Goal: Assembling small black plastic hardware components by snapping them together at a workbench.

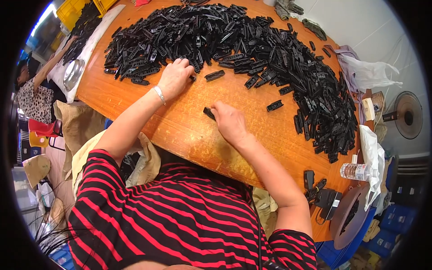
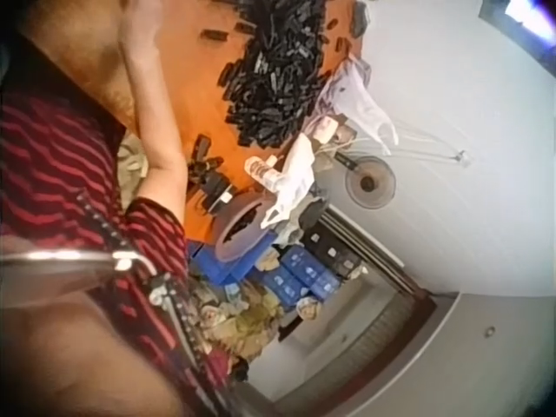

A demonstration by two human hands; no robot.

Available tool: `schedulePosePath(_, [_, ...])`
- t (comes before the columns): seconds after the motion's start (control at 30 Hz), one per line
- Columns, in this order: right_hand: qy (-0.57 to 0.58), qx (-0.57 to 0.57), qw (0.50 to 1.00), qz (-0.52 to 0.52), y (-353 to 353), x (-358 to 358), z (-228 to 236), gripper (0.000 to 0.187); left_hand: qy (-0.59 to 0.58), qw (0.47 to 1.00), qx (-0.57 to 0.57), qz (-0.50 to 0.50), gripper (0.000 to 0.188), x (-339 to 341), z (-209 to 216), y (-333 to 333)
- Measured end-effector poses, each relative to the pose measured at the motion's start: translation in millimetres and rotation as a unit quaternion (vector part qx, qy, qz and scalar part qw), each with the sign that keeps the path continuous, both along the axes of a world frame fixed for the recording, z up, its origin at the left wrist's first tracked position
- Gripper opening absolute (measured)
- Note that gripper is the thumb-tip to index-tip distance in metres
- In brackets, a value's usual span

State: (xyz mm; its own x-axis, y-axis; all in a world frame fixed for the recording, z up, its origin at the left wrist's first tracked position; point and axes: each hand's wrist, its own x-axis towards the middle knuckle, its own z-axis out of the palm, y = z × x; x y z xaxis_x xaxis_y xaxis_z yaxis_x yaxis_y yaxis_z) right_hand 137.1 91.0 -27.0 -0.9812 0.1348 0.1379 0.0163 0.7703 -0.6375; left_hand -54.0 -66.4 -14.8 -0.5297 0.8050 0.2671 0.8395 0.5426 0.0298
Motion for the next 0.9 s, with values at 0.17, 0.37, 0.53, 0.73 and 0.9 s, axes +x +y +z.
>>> schedulePosePath(0.17, [0.086, 0.091, 0.992, 0.024, -17.5, -1.5, -8.6, 0.009, -0.063, 0.997, 0.048, 0.023, 0.021, 18.3, 4.9, -10.8])
schedulePosePath(0.37, [0.099, 0.093, 0.99, 0.026, -21.0, -10.5, -11.9, 0.012, -0.186, 0.975, 0.087, 0.084, 0.025, 46.7, 19.6, -22.7])
schedulePosePath(0.53, [0.109, 0.053, 0.993, 0.0, -20.0, -11.9, 2.3, 0.016, -0.376, 0.878, 0.269, 0.122, 0.028, 59.9, -4.3, -26.4])
schedulePosePath(0.73, [0.112, -0.114, 0.987, -0.023, -22.4, -16.1, 19.1, 0.018, -0.629, 0.647, 0.417, 0.107, 0.047, 84.3, 16.8, -6.1])
schedulePosePath(0.9, [0.145, -0.124, 0.982, -0.003, -21.2, -10.9, 22.9, 0.014, -0.675, 0.583, 0.422, 0.163, 0.032, 88.7, 27.1, -4.1])
